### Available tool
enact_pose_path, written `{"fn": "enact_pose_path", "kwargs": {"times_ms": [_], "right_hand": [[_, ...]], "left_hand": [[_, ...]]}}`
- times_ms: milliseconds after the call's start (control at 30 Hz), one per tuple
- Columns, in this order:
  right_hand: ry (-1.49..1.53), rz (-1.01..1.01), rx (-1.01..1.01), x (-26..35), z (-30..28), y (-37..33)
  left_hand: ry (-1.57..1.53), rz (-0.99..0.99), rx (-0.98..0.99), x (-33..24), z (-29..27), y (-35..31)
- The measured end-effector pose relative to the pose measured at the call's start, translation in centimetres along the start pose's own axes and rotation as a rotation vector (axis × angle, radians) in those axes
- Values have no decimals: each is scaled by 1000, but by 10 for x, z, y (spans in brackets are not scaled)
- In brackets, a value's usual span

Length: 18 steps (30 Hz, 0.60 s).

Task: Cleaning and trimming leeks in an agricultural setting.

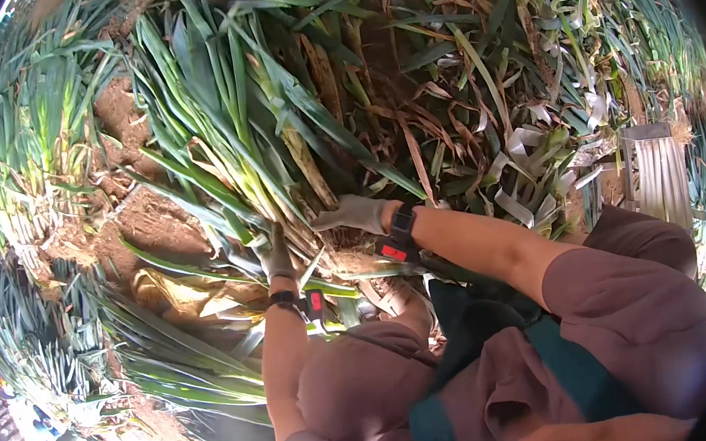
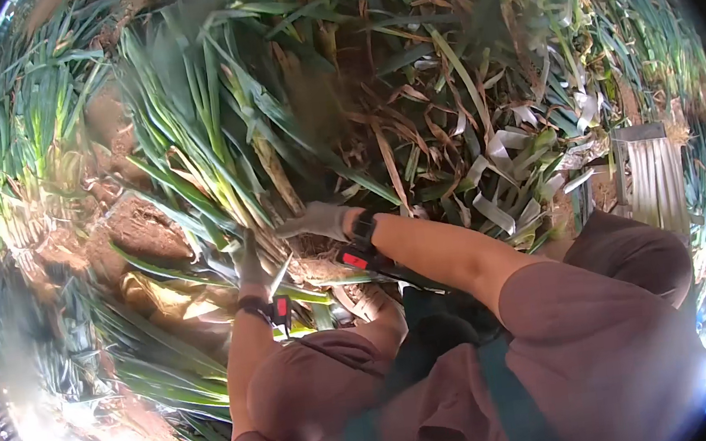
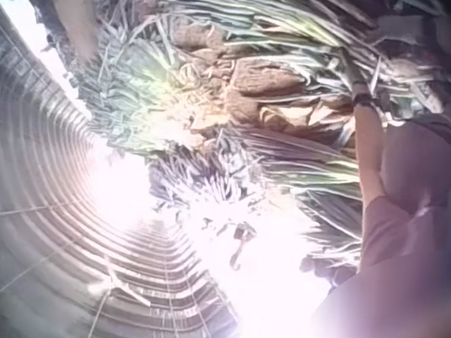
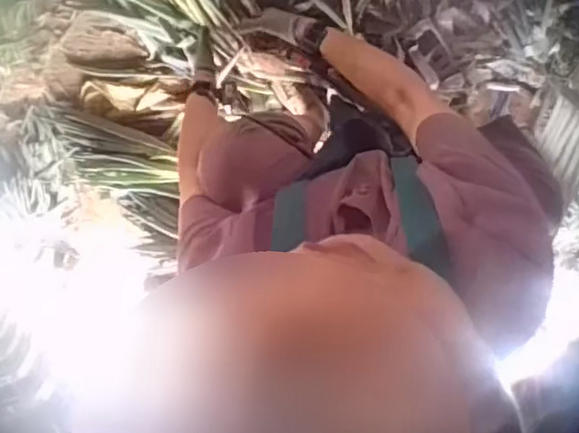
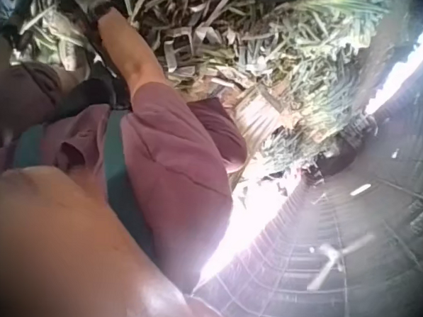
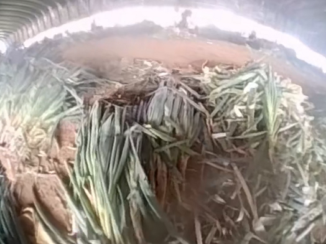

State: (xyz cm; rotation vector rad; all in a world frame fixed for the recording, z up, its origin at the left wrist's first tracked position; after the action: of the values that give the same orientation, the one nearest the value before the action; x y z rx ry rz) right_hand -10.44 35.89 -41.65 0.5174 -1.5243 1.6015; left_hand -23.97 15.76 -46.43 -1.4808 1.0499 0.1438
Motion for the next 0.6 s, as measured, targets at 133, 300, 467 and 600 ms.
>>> {"fn": "enact_pose_path", "kwargs": {"times_ms": [133, 300, 467, 600], "right_hand": [[-153, 56, -88, 24, 7, -12], [6, 13, 144, 70, -2, -32], [-89, -271, 150, 156, -66, -75], [-164, -108, -10, 175, -134, -157]], "left_hand": [[-134, 268, 248, 8, 13, 6], [-404, -58, 624, -10, 49, -18], [-439, 395, 801, -80, 122, -28], [-201, 140, 1077, -154, 212, -168]]}}
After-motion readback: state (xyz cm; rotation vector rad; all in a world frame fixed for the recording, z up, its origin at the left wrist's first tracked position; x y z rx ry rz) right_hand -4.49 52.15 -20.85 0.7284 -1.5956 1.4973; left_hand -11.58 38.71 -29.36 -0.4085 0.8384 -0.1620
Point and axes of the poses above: each hand's wrist, its own y-axis towards the middle knuckle, its own z-axis out of the palm, x = y × z, the point moved 10 cm from there along y, towards the middle knuckle, and after that the axes turned 6 degrees about x, right-handed, at the moved point
